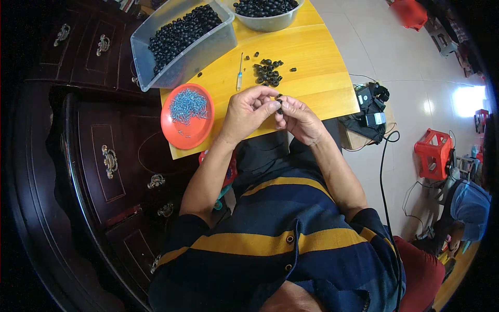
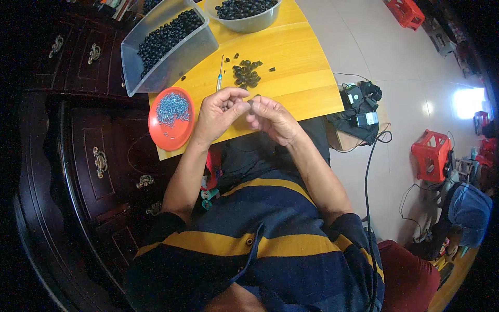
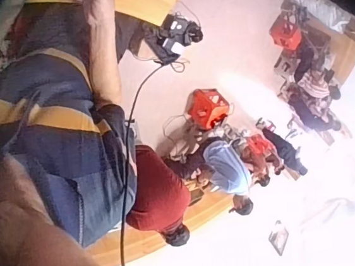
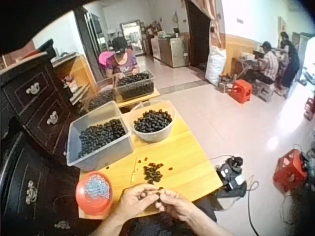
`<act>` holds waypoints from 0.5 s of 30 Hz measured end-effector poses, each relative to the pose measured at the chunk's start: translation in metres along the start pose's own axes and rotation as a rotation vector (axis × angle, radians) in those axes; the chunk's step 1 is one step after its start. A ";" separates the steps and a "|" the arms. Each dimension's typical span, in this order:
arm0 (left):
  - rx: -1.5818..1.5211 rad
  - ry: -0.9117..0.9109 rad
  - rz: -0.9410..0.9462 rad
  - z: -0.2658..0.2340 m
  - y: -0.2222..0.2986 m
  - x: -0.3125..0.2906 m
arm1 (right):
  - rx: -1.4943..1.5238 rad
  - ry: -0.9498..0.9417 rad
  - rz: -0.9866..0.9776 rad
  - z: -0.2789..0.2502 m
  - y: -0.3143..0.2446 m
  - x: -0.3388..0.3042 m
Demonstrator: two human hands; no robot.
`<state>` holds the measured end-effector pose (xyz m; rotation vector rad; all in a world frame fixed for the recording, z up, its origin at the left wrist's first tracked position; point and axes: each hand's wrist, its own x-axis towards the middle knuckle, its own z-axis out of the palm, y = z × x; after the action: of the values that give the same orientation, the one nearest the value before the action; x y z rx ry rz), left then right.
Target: The person inserts small blue plastic pins into black plastic housings by hand.
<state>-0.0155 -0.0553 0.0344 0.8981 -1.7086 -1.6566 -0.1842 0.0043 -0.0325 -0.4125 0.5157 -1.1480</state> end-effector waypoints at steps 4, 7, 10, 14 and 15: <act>0.178 0.214 0.122 0.010 -0.007 -0.006 | 0.052 0.025 -0.062 0.005 0.003 0.002; 0.372 0.260 0.178 0.014 -0.009 -0.008 | 0.048 0.050 -0.119 0.013 0.006 0.002; 0.489 0.305 0.219 0.021 -0.008 -0.007 | 0.073 0.046 -0.154 0.012 0.012 0.004; 0.582 0.335 0.249 0.026 -0.002 -0.006 | 0.118 0.080 -0.157 0.014 0.016 0.005; 0.583 0.335 0.249 0.026 -0.001 -0.006 | 0.145 0.121 -0.154 0.018 0.014 0.004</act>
<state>-0.0325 -0.0346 0.0325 1.0918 -1.9879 -0.7948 -0.1617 0.0068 -0.0265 -0.2619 0.5092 -1.3565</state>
